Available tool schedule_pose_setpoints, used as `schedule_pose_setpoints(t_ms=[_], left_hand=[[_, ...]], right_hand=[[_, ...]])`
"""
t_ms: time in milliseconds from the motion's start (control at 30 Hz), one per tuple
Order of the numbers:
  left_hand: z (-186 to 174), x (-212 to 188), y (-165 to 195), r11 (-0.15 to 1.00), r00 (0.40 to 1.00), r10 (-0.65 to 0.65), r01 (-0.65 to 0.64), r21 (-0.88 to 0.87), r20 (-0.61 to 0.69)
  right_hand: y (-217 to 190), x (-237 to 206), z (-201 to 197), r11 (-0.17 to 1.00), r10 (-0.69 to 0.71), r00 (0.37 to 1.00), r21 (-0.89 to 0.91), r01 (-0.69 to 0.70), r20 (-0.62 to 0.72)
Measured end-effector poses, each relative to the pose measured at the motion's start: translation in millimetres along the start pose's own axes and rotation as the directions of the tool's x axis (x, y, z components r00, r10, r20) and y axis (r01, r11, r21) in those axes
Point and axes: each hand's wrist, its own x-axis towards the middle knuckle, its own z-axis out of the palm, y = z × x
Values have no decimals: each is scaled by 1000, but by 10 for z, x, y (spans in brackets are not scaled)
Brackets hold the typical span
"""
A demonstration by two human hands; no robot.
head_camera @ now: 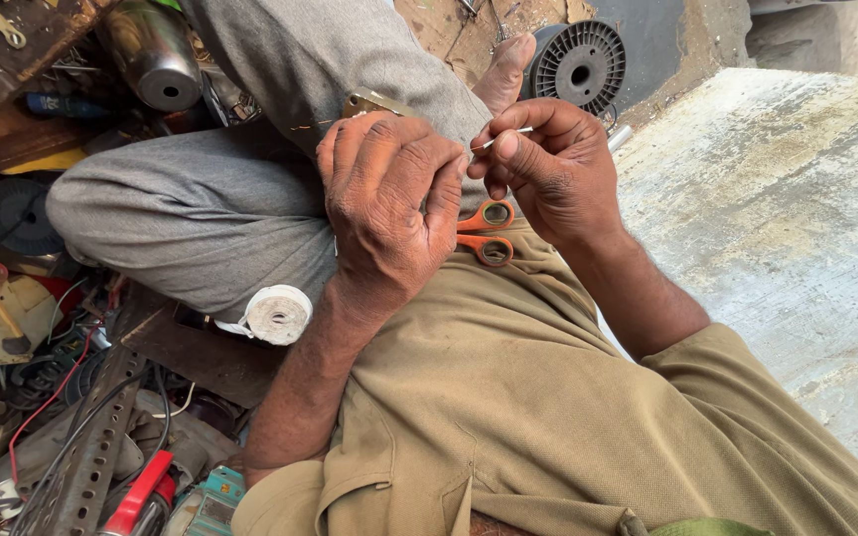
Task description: The person sits cross-legged and works on a small electrical component with copper windings, using scissors to cut and manipulate wires. The person repeatedly trims and adjusts the wires on the component throughout the clip.
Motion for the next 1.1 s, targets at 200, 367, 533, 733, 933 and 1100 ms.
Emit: schedule_pose_setpoints(t_ms=[200, 367, 533, 733, 933, 1100], left_hand=[[-4, -8, -12, 1000, 1000, 6, -6, -8, 19], [35, 6, 2, 1000, 1000, 11, -11, -8, 19], [-2, 6, -3, 1000, 1000, 18, -18, -16, 24], [-64, -25, -21, 1000, 1000, 17, -17, -17, -7], [-31, -21, -26, 1000, 1000, 17, -17, 1, -16], [-37, -31, -39, 1000, 1000, 11, -11, -23, -1]], right_hand=[[4, 3, 19, 1000, -7, 1000, -5, 7, -5], [24, 12, 15, 1000, -19, 1000, -3, 19, 11], [68, 20, 2, 998, -60, 998, 23, 60, 20], [59, 35, -6, 999, -43, 999, 2, 43, 3], [46, 32, 3, 999, -46, 999, -7, 46, -7], [45, 24, -3, 999, -45, 999, 10, 45, 2]])
